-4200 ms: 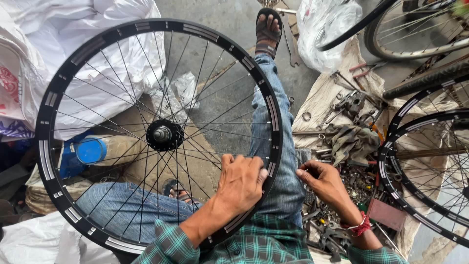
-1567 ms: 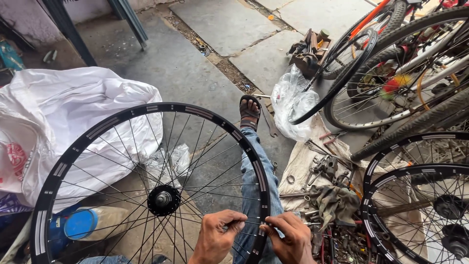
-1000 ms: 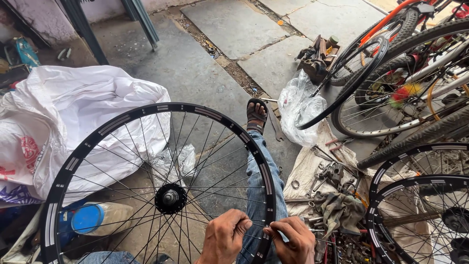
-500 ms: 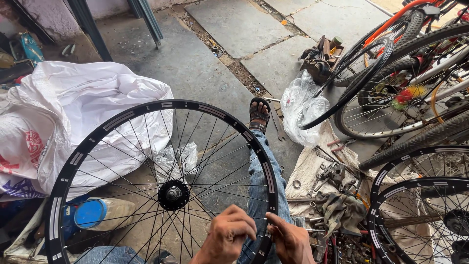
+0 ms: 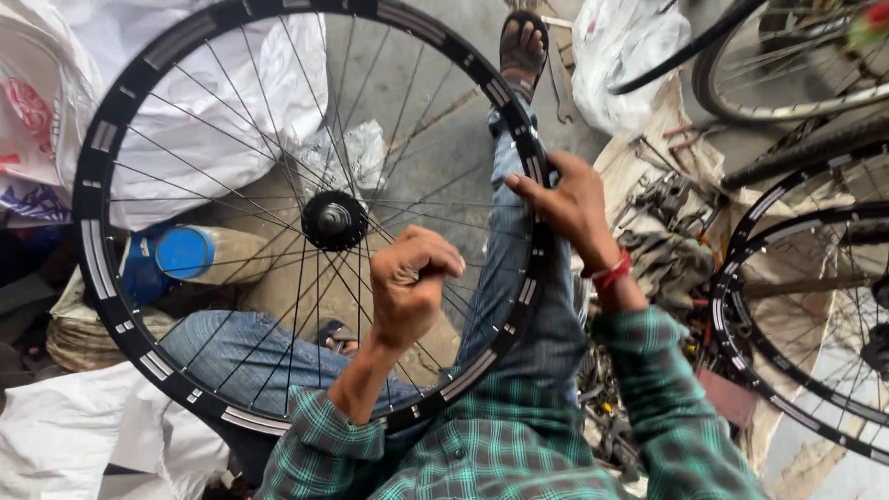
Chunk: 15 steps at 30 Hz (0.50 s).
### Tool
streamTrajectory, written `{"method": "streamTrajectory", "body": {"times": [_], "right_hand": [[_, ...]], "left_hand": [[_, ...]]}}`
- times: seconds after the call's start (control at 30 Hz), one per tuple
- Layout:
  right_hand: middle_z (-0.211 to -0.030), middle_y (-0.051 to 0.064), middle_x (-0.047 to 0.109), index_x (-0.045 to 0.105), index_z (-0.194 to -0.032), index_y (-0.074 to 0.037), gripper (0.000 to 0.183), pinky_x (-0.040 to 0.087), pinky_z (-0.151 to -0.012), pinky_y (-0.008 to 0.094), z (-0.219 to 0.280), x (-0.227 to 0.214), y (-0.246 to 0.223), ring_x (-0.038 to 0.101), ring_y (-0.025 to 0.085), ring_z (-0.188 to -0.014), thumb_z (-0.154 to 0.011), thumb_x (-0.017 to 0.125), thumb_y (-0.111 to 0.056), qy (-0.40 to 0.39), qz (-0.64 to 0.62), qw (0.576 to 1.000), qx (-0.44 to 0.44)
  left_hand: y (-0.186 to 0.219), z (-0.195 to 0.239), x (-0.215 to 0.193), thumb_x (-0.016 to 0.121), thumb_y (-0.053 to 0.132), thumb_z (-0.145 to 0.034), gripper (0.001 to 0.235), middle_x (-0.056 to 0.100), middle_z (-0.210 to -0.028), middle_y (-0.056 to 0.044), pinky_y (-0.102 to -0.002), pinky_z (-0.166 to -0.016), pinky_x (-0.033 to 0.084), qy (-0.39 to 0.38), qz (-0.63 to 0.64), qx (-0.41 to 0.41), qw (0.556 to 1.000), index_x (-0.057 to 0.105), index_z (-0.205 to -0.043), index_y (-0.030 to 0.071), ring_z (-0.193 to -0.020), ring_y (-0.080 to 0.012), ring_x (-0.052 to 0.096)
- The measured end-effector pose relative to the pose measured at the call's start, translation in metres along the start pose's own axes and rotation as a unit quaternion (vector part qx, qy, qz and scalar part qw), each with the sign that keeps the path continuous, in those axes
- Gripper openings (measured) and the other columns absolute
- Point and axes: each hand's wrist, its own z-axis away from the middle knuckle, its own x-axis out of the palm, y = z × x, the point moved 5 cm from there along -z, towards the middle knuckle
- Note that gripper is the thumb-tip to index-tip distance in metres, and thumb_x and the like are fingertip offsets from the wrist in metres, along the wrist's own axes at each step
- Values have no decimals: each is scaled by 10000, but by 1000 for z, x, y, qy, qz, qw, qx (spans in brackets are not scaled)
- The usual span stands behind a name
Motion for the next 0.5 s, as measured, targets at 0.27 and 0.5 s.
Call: {"method": "streamTrajectory", "body": {"times": [0.27, 0.5], "right_hand": [[-816, 20, 649, 688, -945, -2, 312, 482, -570, 224, -24, 3, -7, 598, 98, -692, -836, 879, -223, -135, -222, 965, -23], [-874, 18, 694, 688, -1031, -18, 282, 568, -628, 230, -75, 10, -17, 678, 92, -738, -845, 862, -141, -156, -229, 954, -113]], "left_hand": [[14, 20, 29, 611, -58, -741, 169, 732, -848, -51, -362, -812, 510, -213, -213, 101, 948, 713, -786, 68, -920, -243, 664], [-3, 45, 40, 646, 98, -861, 175, 675, -902, -76, -454, -973, 417, -311, -432, 171, 829, 714, -1019, 66, -944, -242, 640]]}}
